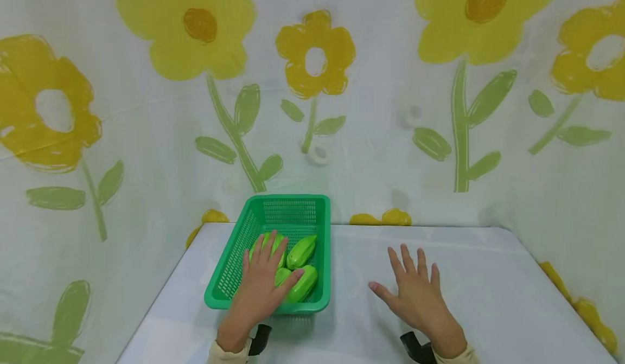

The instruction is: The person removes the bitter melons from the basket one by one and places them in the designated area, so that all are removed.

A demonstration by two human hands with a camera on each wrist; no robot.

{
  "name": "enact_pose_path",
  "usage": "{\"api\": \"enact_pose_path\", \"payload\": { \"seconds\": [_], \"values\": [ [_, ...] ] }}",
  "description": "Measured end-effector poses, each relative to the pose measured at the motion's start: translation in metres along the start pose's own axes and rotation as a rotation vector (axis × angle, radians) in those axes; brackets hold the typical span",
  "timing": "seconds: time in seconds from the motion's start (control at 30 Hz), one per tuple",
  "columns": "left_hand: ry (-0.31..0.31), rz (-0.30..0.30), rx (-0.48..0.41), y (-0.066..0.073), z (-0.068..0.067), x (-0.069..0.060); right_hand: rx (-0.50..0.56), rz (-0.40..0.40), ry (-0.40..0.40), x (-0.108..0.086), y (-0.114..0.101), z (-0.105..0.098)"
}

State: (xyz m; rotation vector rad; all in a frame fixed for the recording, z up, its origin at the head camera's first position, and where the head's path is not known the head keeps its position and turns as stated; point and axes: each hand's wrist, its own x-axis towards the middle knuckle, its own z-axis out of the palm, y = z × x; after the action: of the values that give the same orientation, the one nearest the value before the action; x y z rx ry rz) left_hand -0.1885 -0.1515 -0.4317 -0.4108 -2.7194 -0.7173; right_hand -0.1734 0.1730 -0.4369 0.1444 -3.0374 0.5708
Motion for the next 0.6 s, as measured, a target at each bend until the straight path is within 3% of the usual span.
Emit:
{"api": "enact_pose_path", "payload": {
  "seconds": [0.23, 0.6],
  "values": [
    [0.003, -0.024, -0.095, -0.022, -0.023, -0.003, -0.006, -0.003, -0.016, 0.001, -0.002, -0.004],
    [0.048, -0.126, -0.08, -0.071, -0.051, -0.019, 0.032, 0.005, -0.041, 0.001, 0.001, -0.005]
  ]
}}
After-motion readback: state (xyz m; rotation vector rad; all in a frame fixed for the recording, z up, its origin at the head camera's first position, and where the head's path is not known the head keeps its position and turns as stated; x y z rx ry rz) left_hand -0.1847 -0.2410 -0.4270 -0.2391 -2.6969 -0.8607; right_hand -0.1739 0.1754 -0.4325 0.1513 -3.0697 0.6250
